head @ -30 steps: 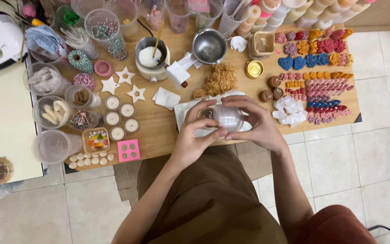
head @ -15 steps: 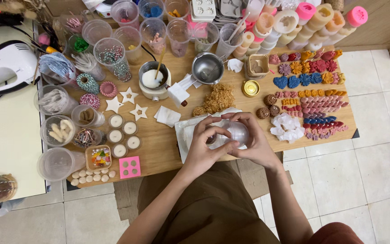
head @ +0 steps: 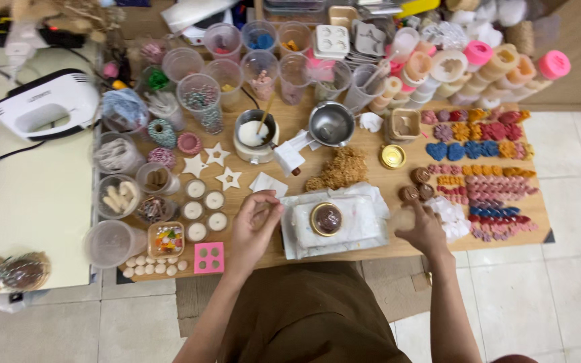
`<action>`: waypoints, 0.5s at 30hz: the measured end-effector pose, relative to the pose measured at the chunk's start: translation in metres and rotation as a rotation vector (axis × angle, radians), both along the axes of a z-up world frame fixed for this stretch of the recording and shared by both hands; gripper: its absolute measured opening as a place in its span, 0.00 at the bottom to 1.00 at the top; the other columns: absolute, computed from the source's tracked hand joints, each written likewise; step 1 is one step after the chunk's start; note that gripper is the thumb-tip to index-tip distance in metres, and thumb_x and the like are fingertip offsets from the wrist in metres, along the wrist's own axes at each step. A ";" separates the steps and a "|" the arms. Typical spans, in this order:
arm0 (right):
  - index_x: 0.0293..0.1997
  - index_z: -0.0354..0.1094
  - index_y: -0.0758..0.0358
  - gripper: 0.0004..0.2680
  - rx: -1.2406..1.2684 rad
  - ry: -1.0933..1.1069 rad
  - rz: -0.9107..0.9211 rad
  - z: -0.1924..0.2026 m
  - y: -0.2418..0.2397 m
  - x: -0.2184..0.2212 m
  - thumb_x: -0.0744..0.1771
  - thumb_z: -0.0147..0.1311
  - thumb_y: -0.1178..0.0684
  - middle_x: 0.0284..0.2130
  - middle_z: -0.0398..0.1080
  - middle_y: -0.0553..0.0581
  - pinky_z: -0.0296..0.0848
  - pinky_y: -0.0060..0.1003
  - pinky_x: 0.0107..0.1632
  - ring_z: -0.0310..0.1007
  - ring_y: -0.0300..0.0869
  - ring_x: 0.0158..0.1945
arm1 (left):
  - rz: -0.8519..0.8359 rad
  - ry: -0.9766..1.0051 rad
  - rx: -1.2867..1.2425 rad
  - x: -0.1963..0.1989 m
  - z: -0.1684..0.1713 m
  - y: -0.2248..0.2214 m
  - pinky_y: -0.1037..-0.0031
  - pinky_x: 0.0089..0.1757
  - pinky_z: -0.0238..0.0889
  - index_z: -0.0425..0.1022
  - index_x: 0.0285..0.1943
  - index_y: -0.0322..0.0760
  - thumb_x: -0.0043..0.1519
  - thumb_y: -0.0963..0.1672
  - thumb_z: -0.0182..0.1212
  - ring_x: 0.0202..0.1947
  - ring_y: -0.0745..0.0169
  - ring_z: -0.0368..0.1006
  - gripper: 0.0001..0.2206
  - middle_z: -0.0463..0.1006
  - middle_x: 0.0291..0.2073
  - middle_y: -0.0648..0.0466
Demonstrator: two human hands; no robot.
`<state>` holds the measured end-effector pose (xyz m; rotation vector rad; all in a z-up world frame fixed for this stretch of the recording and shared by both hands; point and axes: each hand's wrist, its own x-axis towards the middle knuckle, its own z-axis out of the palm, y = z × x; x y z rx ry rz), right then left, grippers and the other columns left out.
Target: The person places a round container into a clear plastic shell and then wraps a cord around the neck of the container to secure it.
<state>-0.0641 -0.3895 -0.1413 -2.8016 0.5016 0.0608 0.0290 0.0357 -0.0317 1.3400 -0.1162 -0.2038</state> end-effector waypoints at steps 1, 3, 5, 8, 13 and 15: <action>0.60 0.64 0.47 0.31 -0.030 0.052 0.017 -0.021 -0.006 -0.008 0.52 0.73 0.48 0.53 0.67 0.71 0.67 0.59 0.61 0.64 0.69 0.59 | 0.058 0.012 0.060 0.006 -0.006 0.013 0.77 0.48 0.70 0.73 0.49 0.34 0.64 0.42 0.64 0.49 0.65 0.74 0.09 0.76 0.53 0.51; 0.63 0.62 0.49 0.30 -0.019 0.013 -0.096 -0.051 0.000 -0.020 0.56 0.71 0.47 0.53 0.62 0.77 0.69 0.59 0.58 0.64 0.71 0.58 | 0.167 0.040 0.176 0.019 -0.016 0.036 0.80 0.43 0.69 0.73 0.50 0.34 0.64 0.42 0.64 0.45 0.67 0.75 0.09 0.79 0.47 0.51; 0.66 0.58 0.50 0.31 0.000 -0.032 -0.174 -0.066 0.009 -0.024 0.57 0.70 0.48 0.54 0.59 0.79 0.70 0.59 0.57 0.64 0.72 0.57 | 0.246 0.086 0.241 0.039 -0.026 0.056 0.79 0.41 0.69 0.72 0.50 0.35 0.64 0.42 0.63 0.44 0.69 0.76 0.09 0.79 0.47 0.54; 0.70 0.54 0.51 0.35 0.004 -0.116 -0.206 -0.076 0.019 -0.030 0.56 0.71 0.49 0.56 0.56 0.78 0.69 0.59 0.58 0.63 0.72 0.58 | 0.369 0.038 0.203 0.070 -0.042 0.078 0.77 0.41 0.68 0.70 0.52 0.35 0.65 0.42 0.63 0.43 0.68 0.75 0.10 0.78 0.47 0.53; 0.74 0.47 0.52 0.44 -0.040 -0.048 -0.262 -0.060 0.014 -0.026 0.52 0.77 0.49 0.58 0.51 0.78 0.68 0.59 0.57 0.59 0.72 0.60 | 0.403 -0.141 0.562 0.140 -0.075 0.094 0.74 0.42 0.70 0.68 0.58 0.31 0.62 0.44 0.69 0.40 0.65 0.77 0.20 0.81 0.45 0.50; 0.74 0.47 0.52 0.43 -0.006 -0.111 -0.279 -0.042 0.012 -0.023 0.53 0.75 0.50 0.61 0.51 0.76 0.70 0.56 0.58 0.61 0.69 0.62 | 0.368 -0.083 0.697 0.178 -0.090 0.091 0.73 0.39 0.70 0.66 0.61 0.28 0.58 0.47 0.72 0.35 0.65 0.78 0.27 0.81 0.41 0.51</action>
